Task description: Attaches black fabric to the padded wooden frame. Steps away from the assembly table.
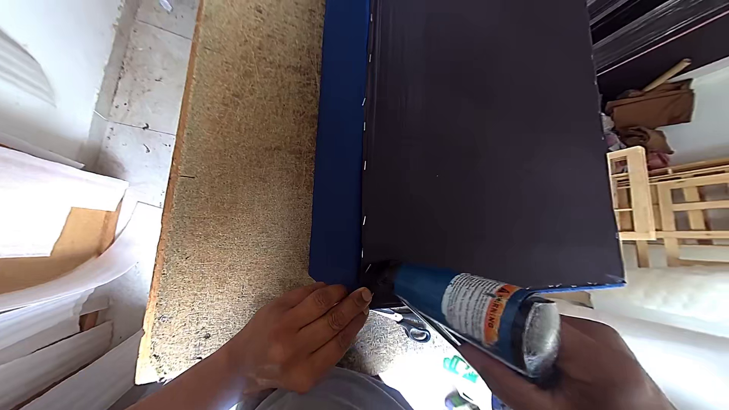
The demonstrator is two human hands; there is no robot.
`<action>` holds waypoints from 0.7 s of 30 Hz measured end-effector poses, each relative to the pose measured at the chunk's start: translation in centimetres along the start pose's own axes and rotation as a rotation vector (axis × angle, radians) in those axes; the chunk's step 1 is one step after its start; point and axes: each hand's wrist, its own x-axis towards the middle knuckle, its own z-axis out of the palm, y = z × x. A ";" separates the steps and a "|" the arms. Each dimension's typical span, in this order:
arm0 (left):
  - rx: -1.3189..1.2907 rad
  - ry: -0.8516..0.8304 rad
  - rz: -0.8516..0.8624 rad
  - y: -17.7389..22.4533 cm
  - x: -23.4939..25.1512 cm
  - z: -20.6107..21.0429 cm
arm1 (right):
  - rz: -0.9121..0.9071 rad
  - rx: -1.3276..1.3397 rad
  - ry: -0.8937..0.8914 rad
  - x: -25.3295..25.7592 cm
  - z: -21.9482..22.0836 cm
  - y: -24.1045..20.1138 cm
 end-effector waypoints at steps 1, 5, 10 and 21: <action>-0.001 -0.001 0.002 -0.1 0.0 0.0 | 0.037 0.000 0.002 -0.6 -0.6 0.1; -0.019 0.008 0.003 -0.3 -0.1 0.2 | 0.142 0.074 -0.016 -3.2 -2.4 0.4; -0.036 0.009 -0.001 -0.4 -0.1 0.4 | 0.152 0.110 -0.015 -4.7 -0.6 0.3; 0.012 0.031 -0.096 0.0 -0.1 0.2 | 0.152 0.036 0.106 -5.0 0.0 -0.4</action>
